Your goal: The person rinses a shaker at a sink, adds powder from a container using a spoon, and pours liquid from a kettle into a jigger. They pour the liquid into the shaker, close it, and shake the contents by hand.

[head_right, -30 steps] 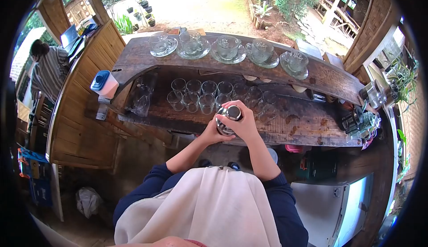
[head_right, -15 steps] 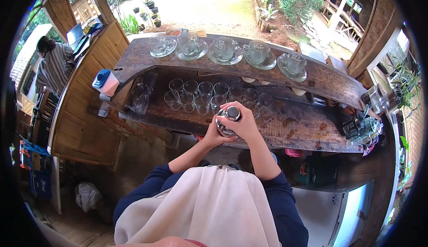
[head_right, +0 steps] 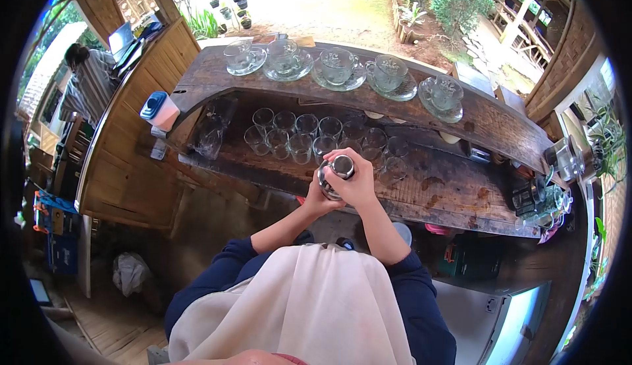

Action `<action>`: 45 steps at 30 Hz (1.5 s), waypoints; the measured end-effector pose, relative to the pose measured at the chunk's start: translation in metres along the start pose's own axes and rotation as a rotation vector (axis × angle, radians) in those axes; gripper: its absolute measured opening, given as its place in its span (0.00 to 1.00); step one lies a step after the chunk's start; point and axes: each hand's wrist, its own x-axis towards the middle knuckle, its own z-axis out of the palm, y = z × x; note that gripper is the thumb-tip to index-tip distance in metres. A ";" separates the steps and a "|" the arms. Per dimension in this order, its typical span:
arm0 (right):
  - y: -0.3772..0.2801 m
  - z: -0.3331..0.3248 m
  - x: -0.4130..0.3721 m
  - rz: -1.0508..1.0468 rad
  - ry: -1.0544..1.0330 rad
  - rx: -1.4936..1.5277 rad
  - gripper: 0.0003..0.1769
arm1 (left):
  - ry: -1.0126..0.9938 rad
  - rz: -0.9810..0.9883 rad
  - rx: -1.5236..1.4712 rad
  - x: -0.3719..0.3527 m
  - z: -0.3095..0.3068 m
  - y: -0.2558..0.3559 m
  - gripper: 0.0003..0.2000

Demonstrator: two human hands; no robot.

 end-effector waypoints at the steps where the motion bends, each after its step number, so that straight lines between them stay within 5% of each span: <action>1: 0.000 0.000 -0.001 -0.008 0.000 -0.007 0.08 | 0.000 -0.009 -0.037 -0.002 0.000 -0.003 0.49; 45: -0.007 -0.004 0.013 -0.016 -0.103 -0.095 0.08 | -0.024 0.028 0.120 0.004 -0.005 0.010 0.50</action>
